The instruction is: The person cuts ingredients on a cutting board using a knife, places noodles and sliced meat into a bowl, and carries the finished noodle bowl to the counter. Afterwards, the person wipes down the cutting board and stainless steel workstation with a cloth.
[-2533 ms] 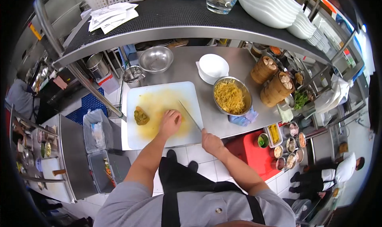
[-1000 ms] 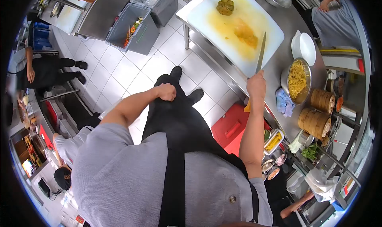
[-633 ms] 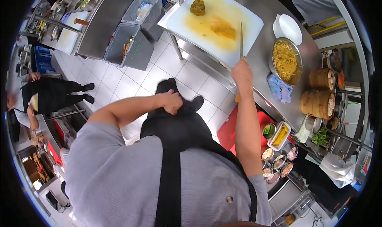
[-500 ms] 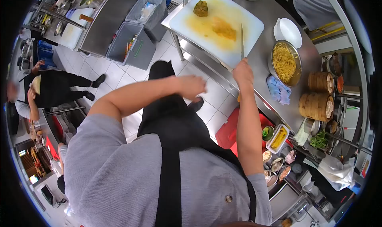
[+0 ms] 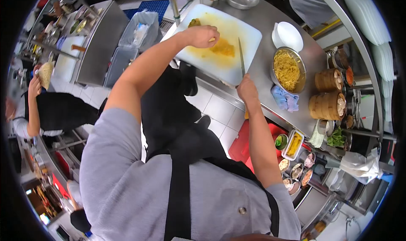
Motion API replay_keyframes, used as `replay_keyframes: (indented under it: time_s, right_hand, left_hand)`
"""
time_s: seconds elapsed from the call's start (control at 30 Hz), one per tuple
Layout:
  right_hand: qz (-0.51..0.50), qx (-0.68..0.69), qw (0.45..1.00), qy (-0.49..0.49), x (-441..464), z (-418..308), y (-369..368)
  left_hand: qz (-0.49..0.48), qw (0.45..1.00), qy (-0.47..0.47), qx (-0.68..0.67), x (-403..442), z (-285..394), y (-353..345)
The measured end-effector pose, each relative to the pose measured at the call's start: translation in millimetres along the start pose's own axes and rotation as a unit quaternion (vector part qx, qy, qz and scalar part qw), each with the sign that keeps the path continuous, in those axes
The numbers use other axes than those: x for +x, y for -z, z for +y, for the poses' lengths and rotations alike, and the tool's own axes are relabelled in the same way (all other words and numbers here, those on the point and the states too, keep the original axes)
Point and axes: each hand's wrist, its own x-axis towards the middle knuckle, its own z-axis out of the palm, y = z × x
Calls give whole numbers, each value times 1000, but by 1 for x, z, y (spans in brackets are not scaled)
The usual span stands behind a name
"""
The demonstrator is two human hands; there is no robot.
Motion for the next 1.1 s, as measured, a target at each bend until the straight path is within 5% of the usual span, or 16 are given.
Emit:
replay_keyframes:
  time_s: [0.27,0.47,0.7,1.0,1.1]
  right_hand:
    - [-43,-20,994,-101,-4,-12,10]
    - [-70,-10,990,-118,-1,-24,15]
    - [-35,-4,995,-96,-2,-27,12]
    - [32,71,993,-91,6,-33,27]
    - [42,85,991,-89,13,-29,20]
  left_hand:
    - [45,991,41,-118,43,-28,-63]
    - [26,999,19,-6,62,-3,-77]
    - [-35,998,38,-28,73,0,-79]
    - [121,988,48,-79,-2,55,-60]
    - [173,975,118,-79,-11,56,-16]
